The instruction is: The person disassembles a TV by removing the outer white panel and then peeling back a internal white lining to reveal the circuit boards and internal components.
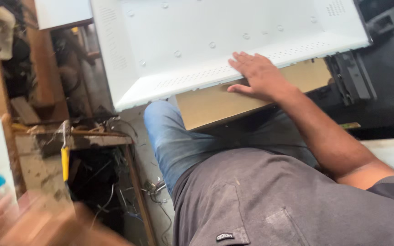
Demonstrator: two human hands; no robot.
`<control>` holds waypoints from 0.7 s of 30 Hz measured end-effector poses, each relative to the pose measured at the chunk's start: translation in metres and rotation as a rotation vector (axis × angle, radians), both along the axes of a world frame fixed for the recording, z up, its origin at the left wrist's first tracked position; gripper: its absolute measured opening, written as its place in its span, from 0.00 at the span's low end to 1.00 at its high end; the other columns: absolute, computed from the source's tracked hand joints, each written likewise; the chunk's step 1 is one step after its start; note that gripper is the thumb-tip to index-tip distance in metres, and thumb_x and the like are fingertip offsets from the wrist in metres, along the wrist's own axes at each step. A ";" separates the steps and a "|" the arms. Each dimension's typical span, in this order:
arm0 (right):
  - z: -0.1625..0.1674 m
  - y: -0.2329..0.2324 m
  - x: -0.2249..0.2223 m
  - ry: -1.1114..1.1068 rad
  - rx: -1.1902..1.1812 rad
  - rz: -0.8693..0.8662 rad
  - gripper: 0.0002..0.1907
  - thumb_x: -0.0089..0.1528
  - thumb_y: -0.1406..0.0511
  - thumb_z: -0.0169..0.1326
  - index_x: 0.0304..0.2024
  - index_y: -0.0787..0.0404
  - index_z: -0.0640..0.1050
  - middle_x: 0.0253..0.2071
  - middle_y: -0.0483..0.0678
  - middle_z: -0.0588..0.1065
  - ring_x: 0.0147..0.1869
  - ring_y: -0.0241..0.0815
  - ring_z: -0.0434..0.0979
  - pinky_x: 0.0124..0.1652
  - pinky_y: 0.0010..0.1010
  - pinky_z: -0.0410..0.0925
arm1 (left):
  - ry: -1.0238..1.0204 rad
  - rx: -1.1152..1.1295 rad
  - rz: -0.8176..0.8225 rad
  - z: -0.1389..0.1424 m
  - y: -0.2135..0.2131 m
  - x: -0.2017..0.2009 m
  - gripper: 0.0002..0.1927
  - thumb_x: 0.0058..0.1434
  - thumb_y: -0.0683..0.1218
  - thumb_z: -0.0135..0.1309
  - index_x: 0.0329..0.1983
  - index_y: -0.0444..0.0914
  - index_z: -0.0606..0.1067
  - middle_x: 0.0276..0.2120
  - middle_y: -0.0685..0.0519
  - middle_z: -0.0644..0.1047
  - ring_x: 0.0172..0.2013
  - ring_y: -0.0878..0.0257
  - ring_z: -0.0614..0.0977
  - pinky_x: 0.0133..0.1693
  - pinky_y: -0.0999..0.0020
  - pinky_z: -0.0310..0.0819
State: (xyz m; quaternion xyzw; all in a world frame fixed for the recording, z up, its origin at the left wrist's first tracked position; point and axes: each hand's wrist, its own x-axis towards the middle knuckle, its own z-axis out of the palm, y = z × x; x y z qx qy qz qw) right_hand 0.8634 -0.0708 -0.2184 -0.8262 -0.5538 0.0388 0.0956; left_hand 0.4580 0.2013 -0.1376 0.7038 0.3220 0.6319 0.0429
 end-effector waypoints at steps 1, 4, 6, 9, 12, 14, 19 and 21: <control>-0.003 0.000 -0.002 -0.002 0.013 -0.007 0.42 0.66 0.40 0.48 0.70 0.62 0.67 0.73 0.61 0.63 0.77 0.57 0.58 0.70 0.50 0.52 | 0.054 -0.062 -0.173 -0.002 -0.008 0.038 0.12 0.70 0.39 0.59 0.56 0.34 0.76 0.55 0.44 0.78 0.59 0.49 0.79 0.64 0.55 0.73; -0.002 -0.007 -0.013 0.053 0.035 -0.028 0.36 0.68 0.44 0.48 0.69 0.61 0.69 0.73 0.59 0.64 0.77 0.57 0.59 0.70 0.50 0.53 | 0.614 -0.091 -0.559 -0.011 -0.044 0.129 0.16 0.65 0.40 0.60 0.55 0.30 0.78 0.55 0.42 0.79 0.59 0.47 0.79 0.61 0.51 0.71; 0.003 -0.014 -0.027 0.088 0.045 -0.049 0.33 0.68 0.47 0.49 0.68 0.60 0.70 0.72 0.58 0.65 0.77 0.56 0.60 0.69 0.50 0.53 | 0.685 -0.180 -0.810 -0.037 -0.063 0.168 0.15 0.63 0.44 0.62 0.52 0.35 0.81 0.54 0.43 0.79 0.56 0.48 0.79 0.58 0.54 0.73; 0.006 -0.023 -0.052 0.128 0.043 -0.067 0.31 0.67 0.50 0.51 0.66 0.59 0.73 0.71 0.57 0.67 0.75 0.56 0.62 0.68 0.49 0.56 | 0.781 -0.249 -0.967 -0.081 -0.074 0.186 0.13 0.62 0.46 0.62 0.49 0.39 0.82 0.52 0.48 0.80 0.51 0.49 0.79 0.52 0.55 0.74; 0.005 -0.030 -0.069 0.183 0.042 -0.067 0.28 0.66 0.51 0.54 0.62 0.58 0.77 0.69 0.55 0.69 0.74 0.54 0.65 0.66 0.47 0.59 | 0.825 -0.263 -1.035 -0.099 -0.073 0.180 0.13 0.59 0.50 0.64 0.45 0.43 0.83 0.47 0.52 0.82 0.46 0.51 0.80 0.47 0.56 0.74; 0.002 -0.031 -0.074 0.173 0.064 -0.062 0.27 0.64 0.50 0.55 0.59 0.58 0.79 0.67 0.54 0.71 0.73 0.52 0.66 0.65 0.47 0.61 | 0.846 -0.279 -1.061 -0.096 -0.071 0.176 0.13 0.57 0.52 0.65 0.44 0.44 0.83 0.45 0.54 0.82 0.43 0.52 0.79 0.46 0.57 0.74; 0.006 -0.034 -0.062 0.135 0.005 0.015 0.22 0.63 0.50 0.57 0.54 0.53 0.82 0.64 0.50 0.74 0.69 0.50 0.71 0.62 0.44 0.66 | 0.929 -0.356 -1.100 -0.081 -0.077 0.181 0.13 0.57 0.53 0.65 0.43 0.46 0.85 0.40 0.55 0.82 0.40 0.55 0.79 0.43 0.59 0.75; 0.010 -0.032 -0.055 0.127 -0.028 0.036 0.20 0.63 0.50 0.57 0.52 0.51 0.83 0.61 0.49 0.76 0.65 0.50 0.74 0.58 0.44 0.68 | 0.905 -0.344 -1.114 -0.083 -0.078 0.182 0.13 0.57 0.53 0.64 0.42 0.45 0.84 0.40 0.56 0.82 0.43 0.55 0.80 0.44 0.58 0.75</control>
